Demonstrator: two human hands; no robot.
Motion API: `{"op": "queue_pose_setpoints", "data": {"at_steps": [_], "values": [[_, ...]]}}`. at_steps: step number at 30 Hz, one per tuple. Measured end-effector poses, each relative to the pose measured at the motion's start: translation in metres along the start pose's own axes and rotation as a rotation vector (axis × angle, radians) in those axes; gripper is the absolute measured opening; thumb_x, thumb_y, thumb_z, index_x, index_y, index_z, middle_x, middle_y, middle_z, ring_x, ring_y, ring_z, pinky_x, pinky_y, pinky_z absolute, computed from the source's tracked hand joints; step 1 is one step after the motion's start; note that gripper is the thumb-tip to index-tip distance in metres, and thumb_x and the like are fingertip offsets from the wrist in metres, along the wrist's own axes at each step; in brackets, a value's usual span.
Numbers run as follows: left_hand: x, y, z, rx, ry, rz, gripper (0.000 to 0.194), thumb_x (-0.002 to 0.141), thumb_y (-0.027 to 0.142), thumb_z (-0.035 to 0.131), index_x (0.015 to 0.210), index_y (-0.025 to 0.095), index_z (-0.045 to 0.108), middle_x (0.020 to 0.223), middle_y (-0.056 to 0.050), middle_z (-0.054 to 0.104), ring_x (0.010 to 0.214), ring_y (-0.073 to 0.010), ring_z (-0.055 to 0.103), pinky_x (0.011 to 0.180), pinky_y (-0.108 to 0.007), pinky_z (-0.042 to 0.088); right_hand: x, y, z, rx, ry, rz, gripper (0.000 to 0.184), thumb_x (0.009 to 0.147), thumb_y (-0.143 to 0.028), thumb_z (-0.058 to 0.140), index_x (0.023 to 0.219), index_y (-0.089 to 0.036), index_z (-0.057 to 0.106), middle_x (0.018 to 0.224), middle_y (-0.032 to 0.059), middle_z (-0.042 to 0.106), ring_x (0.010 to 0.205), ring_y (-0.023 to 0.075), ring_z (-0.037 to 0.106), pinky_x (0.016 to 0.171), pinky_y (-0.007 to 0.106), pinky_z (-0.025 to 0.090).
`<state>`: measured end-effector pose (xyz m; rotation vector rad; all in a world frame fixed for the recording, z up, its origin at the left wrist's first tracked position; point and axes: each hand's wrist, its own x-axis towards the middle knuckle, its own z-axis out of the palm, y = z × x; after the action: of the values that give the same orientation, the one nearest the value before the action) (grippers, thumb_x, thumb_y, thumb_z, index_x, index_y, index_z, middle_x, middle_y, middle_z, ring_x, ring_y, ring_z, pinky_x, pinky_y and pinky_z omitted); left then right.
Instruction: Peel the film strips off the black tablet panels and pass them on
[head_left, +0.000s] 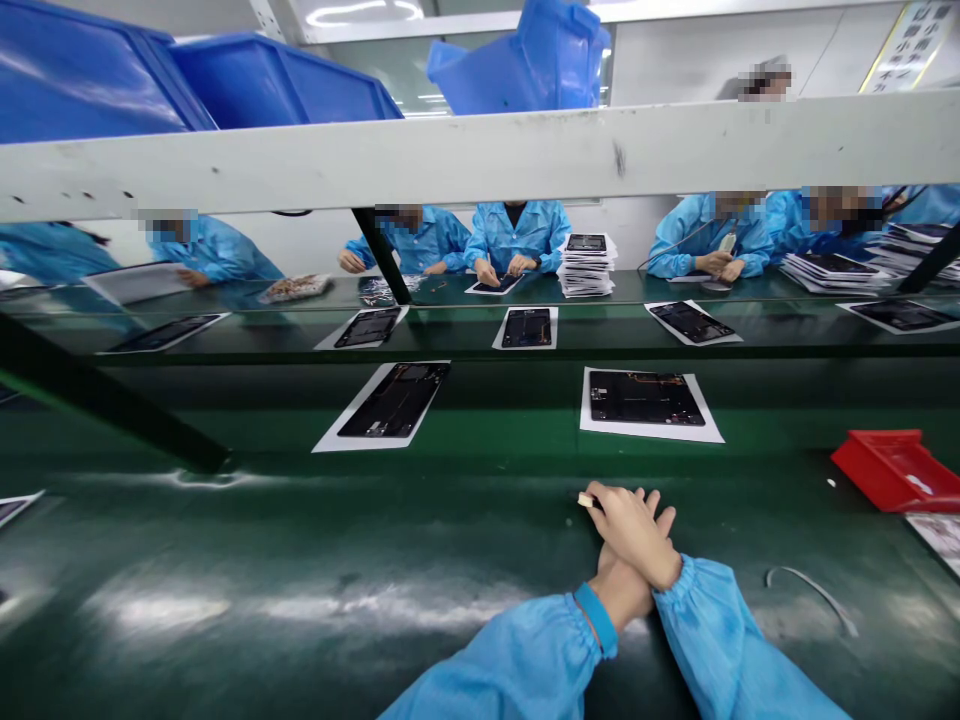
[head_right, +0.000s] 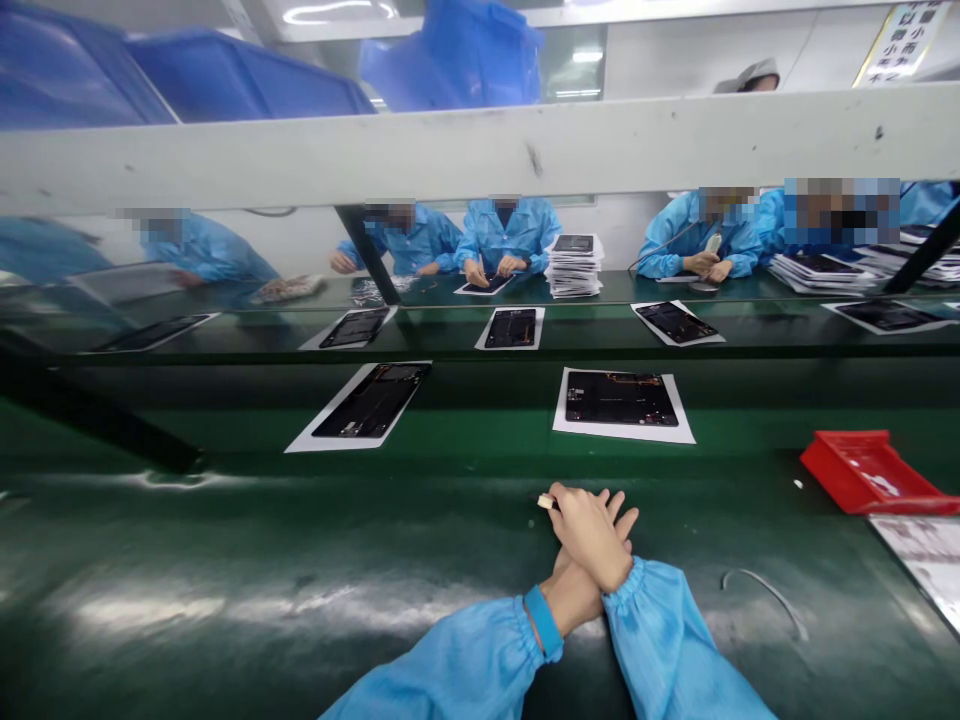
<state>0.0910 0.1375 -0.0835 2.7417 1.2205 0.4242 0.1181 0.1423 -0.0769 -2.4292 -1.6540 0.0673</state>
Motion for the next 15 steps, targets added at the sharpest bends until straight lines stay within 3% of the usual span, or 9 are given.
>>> {"op": "queue_pose_setpoints", "data": {"at_steps": [6,11,15], "values": [[0.001,0.0,-0.003,-0.051,-0.039,-0.021,0.056,0.101,0.033,0.024,0.153,0.021,0.007,0.154,-0.007,0.028,0.144,-0.0205,0.023,0.121,-0.04,0.013,0.0,0.004,0.002,0.098,0.03,-0.046,0.045,0.093,-0.021,0.036,0.134,-0.009,0.05,0.142,0.0278,0.039,0.131,0.049,0.033,0.086,0.063,0.046],[0.0,0.002,-0.005,-0.055,0.027,-0.032,0.056,0.1,0.033,0.027,0.153,0.024,0.009,0.155,-0.005,0.026,0.145,-0.0215,0.021,0.122,-0.041,0.011,0.0,0.009,0.003,0.167,0.087,-0.082,0.044,0.093,-0.022,0.036,0.132,-0.013,0.052,0.14,0.0276,0.041,0.128,0.0503,0.037,0.081,0.065,0.046],[-0.001,0.002,-0.004,-0.029,0.069,-0.023,0.058,0.099,0.032,0.03,0.153,0.024,0.009,0.155,-0.003,0.026,0.146,-0.0215,0.016,0.122,-0.04,0.011,0.003,0.014,0.002,0.196,0.016,-0.104,0.042,0.092,-0.022,0.04,0.131,-0.014,0.053,0.138,0.0266,0.044,0.126,0.049,0.04,0.082,0.065,0.045]]}}
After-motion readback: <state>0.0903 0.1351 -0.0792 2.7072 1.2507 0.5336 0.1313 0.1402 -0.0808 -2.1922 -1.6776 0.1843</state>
